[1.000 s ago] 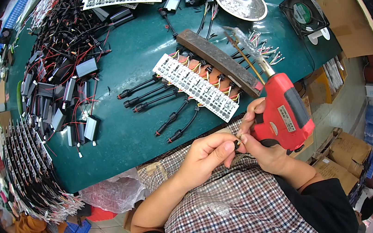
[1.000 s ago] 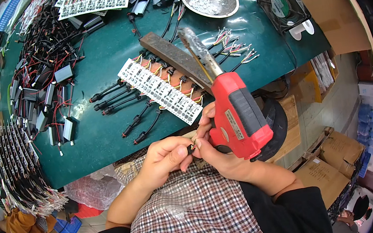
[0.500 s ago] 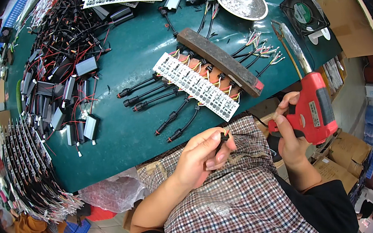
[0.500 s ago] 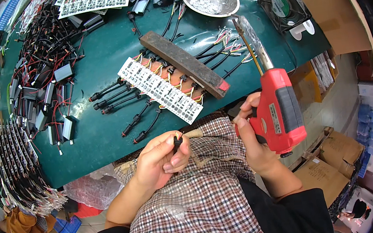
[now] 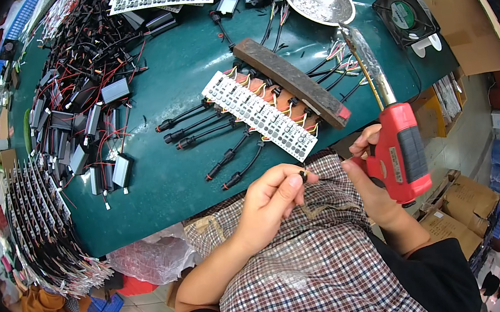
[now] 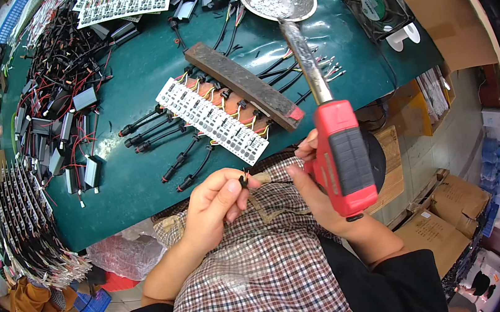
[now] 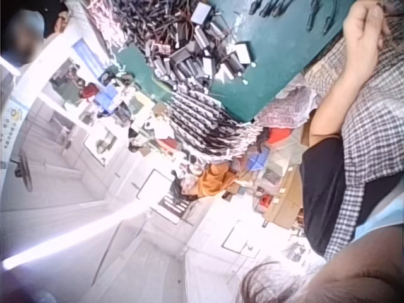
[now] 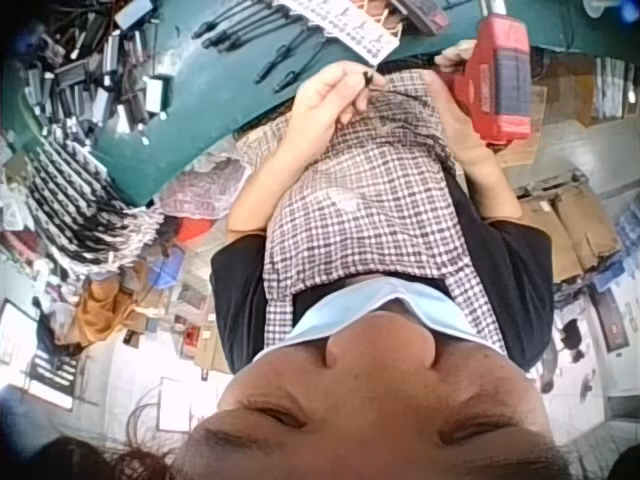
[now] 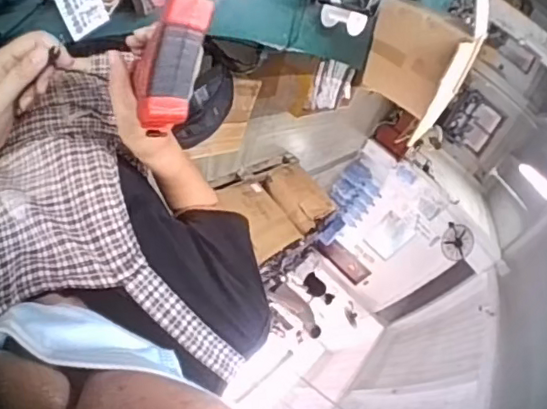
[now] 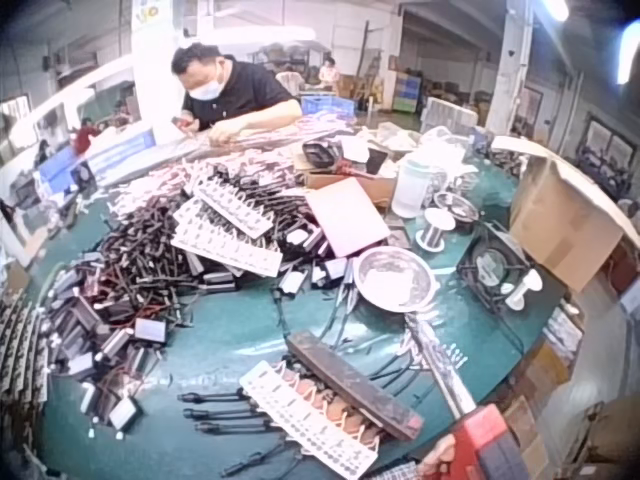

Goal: The person handles a water bottle lid and sets it aside, then solders wires onto circuit boards using a soldering iron.

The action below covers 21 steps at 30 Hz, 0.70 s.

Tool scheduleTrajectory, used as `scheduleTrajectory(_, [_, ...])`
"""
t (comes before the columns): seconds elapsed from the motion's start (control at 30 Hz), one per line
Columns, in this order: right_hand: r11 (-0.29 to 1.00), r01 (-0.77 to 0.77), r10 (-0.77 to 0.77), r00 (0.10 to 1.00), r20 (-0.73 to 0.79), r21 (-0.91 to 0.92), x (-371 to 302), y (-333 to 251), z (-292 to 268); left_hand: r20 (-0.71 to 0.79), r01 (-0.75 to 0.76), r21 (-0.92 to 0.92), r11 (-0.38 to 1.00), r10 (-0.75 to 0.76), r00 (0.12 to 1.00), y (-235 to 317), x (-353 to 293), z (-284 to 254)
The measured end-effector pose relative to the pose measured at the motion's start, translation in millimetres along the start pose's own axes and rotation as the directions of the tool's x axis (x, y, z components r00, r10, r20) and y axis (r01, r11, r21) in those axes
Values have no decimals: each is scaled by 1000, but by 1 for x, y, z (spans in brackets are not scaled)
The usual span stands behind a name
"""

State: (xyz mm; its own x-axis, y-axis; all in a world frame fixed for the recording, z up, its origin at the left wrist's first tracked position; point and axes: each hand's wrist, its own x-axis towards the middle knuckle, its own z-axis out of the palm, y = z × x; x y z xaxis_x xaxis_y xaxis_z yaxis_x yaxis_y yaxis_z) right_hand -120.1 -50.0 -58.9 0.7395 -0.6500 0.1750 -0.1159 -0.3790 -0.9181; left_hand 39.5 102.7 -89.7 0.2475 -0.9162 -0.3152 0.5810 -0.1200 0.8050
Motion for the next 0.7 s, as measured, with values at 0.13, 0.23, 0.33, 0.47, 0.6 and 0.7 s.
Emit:
scheduleTrajectory(0.13, [992, -116, 111, 987, 116, 40, 0, -8, 2, -137, -94, 206, 974, 124, 983, -2, -3, 7])
scheduleTrajectory(0.23, [986, -96, 83, 992, 97, 135, 4, -5, 13, -143, -144, 364, 920, 208, 967, 0, -2, 7])
scheduleTrajectory(0.33, [976, -116, 97, 989, 111, 184, 6, -3, 22, -131, -187, 477, 859, 280, 951, 2, -2, 6])
scheduleTrajectory(0.47, [950, -197, 170, 977, 129, 244, 5, -5, 27, -78, -278, 630, 725, 415, 906, 3, -1, 6])
scheduleTrajectory(0.6, [971, -150, 126, 983, 136, 186, 3, -7, 30, -103, -293, 626, 722, 450, 887, 3, -1, 5])
scheduleTrajectory(0.7, [976, -135, 118, 988, 101, 173, 1, -6, 35, -211, -270, 536, 800, 437, 874, 7, 0, 5])
